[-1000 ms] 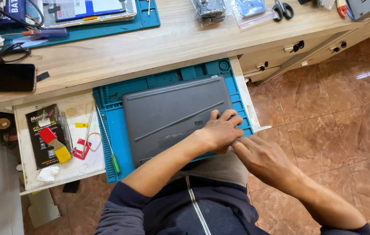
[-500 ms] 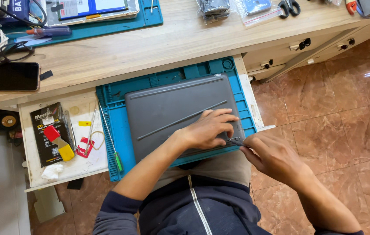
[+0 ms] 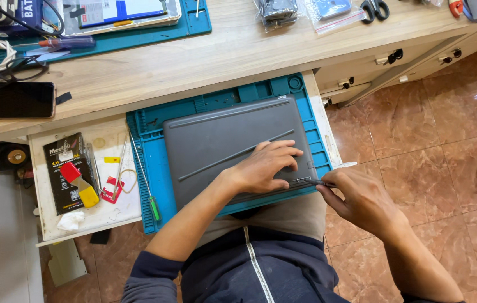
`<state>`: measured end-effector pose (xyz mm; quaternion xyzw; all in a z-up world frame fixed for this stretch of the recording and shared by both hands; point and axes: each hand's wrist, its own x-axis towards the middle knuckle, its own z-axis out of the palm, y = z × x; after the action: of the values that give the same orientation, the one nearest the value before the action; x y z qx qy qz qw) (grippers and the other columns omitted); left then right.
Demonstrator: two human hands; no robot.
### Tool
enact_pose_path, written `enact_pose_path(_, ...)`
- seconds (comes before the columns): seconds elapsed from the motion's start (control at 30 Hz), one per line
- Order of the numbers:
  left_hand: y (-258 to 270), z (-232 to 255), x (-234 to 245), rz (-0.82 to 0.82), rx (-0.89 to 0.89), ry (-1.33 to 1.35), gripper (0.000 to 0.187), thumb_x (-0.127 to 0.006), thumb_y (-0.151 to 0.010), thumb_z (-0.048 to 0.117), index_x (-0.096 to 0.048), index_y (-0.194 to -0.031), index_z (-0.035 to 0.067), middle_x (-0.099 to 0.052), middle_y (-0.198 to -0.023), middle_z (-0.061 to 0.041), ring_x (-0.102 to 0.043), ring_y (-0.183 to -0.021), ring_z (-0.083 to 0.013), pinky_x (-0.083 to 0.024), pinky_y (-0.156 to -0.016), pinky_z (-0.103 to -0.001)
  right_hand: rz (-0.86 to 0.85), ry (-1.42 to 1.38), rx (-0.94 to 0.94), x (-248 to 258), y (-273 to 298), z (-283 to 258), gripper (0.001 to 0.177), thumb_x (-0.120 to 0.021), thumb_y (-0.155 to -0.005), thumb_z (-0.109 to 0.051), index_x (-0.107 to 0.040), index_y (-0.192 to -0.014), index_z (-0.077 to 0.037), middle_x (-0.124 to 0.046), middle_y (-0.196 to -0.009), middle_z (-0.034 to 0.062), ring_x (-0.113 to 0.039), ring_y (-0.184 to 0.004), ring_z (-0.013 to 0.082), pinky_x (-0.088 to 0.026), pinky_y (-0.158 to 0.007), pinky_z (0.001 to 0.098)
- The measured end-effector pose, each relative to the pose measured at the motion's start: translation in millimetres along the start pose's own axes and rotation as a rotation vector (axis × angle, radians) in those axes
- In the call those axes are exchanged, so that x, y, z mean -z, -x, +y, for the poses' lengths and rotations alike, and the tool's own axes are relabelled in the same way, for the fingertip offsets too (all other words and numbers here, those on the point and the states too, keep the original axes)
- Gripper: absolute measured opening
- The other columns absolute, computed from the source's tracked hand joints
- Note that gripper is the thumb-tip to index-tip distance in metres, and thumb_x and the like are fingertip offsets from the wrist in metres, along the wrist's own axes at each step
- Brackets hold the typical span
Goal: The person uses a screwdriver to remove screws from the back of a laptop. They then use a prying tool to open the laptop casing and handle a small internal component.
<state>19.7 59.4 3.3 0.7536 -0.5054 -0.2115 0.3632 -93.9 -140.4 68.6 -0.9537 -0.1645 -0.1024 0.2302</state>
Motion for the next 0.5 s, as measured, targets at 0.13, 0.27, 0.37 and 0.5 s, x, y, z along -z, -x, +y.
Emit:
enact_pose_path(0.13, -1, -1, -6, 0.024, 0.001, -0.017, 0.041, -0.074, -0.069, 0.034, -0.056, -0.102, 0.016, -0.05, -0.126, -0.004, -0.031, -0.133, -0.0234, -0.024, -0.102, -0.045, 0.015, -0.007, 0.015, 3, -2, 0, 0.014, -0.067, -0.077, -0.011, -0.057, -0.087, -0.013, -0.063, -0.073, 0.0033, -0.065, -0.07, 0.0231, -0.05, -0.057, 0.031)
enact_pose_path(0.27, -1, -1, -11, 0.044, 0.004, -0.034, 0.04, -0.076, -0.068, 0.032, -0.058, -0.101, 0.016, -0.05, -0.125, -0.004, -0.03, -0.133, -0.0243, -0.023, -0.102, -0.046, -0.047, 0.005, -0.012, -1, -2, 1, 0.011, -0.065, -0.078, -0.012, -0.057, -0.084, -0.015, -0.063, -0.07, 0.0018, -0.066, -0.069, 0.0199, -0.051, -0.058, 0.029)
enact_pose_path(0.37, -2, -2, -11, 0.05, -0.001, -0.04, 0.04, -0.076, -0.067, 0.031, -0.059, -0.101, 0.016, -0.05, -0.124, -0.003, -0.031, -0.132, -0.0241, -0.024, -0.102, -0.046, -0.064, 0.014, -0.001, -3, -3, 3, 0.012, -0.066, -0.076, -0.012, -0.057, -0.084, -0.014, -0.063, -0.069, 0.0039, -0.065, -0.068, 0.0225, -0.051, -0.056, 0.0308)
enact_pose_path(0.5, -2, -2, -12, 0.071, -0.001, -0.036, 0.037, -0.076, -0.068, 0.029, -0.06, -0.098, 0.015, -0.05, -0.123, -0.003, -0.032, -0.131, -0.0237, -0.025, -0.101, -0.045, -0.018, -0.003, -0.01, -3, -1, 4, 0.011, -0.066, -0.078, -0.013, -0.058, -0.086, -0.016, -0.063, -0.073, 0.0005, -0.065, -0.071, 0.0196, -0.051, -0.059, 0.028)
